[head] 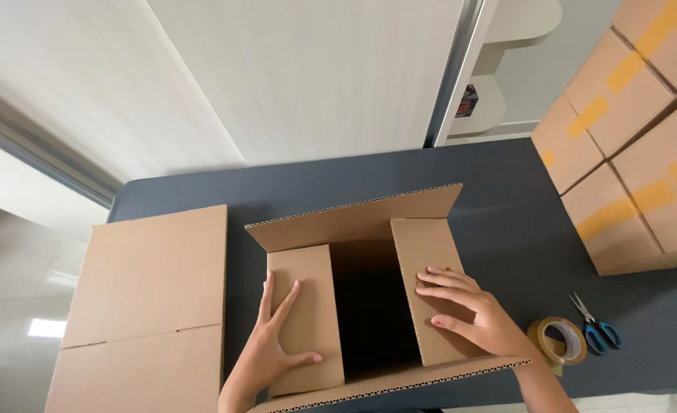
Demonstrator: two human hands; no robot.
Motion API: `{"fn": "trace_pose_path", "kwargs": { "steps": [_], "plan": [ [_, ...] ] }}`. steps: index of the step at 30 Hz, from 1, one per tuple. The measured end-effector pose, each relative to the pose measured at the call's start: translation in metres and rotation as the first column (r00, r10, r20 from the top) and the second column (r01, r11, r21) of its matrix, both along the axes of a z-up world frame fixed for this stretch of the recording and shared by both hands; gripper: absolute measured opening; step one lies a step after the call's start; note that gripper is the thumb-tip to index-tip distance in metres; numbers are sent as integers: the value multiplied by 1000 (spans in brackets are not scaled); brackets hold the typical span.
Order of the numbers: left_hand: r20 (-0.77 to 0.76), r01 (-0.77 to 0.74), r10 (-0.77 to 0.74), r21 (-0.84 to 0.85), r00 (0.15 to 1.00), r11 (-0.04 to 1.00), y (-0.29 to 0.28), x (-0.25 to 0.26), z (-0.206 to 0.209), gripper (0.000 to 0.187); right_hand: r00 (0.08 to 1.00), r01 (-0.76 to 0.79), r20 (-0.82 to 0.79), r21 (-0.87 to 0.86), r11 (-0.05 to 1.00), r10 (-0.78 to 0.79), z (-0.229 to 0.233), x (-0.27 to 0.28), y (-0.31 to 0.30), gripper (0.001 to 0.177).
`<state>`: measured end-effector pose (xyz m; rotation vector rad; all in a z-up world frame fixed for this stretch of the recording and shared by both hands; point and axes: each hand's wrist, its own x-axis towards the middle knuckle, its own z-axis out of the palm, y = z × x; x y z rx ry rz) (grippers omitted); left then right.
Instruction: The person folds a flat cardboard piece into a box shape, applies adhesive tape across the bottom seam, and cuts the tape with scissors, repeating the process for a second cardboard piece.
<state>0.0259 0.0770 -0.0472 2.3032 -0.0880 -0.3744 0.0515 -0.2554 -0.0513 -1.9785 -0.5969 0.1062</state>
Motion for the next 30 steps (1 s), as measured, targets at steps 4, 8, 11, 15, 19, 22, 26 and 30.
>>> {"fn": "trace_pose_path", "kwargs": {
  "steps": [4, 8, 11, 15, 19, 22, 26, 30],
  "plan": [
    [6, -11, 11, -29, 1000, 1000, -1, -1, 1, 106, 985, -121, 104, -165, 979, 140, -13, 6, -3, 41],
    [66, 54, -52, -27, 996, 998, 5, -13, 5, 89, 976, -111, 157, -231, 967, 149, -19, 5, -5, 40],
    [43, 245, -242, -210, 969, 946, 27, -31, 13, 63, 986, -84, 128, -175, 981, 107, -22, 4, -5, 37],
    [-316, 258, -595, -684, 739, 683, 53, -46, 4, 143, 992, 1, 127, -61, 998, 7, -25, 2, -3, 33],
    [-384, 39, -299, -557, 874, 829, 29, -50, 23, 114, 999, 24, 44, 69, 997, -27, -21, -4, -4, 33],
    [-280, -145, -26, -572, 960, 807, 22, -51, -1, 121, 999, 18, 25, 75, 997, -20, -19, -7, -5, 32],
    [54, -198, 270, -543, 961, 816, 3, -50, -4, 73, 999, -34, 37, 119, 992, 29, -23, -3, -5, 33],
    [-177, -646, 625, -313, 760, 697, -26, -45, 34, 53, 989, 75, -129, -11, 997, -76, -18, 5, -4, 60]
  ]
}}
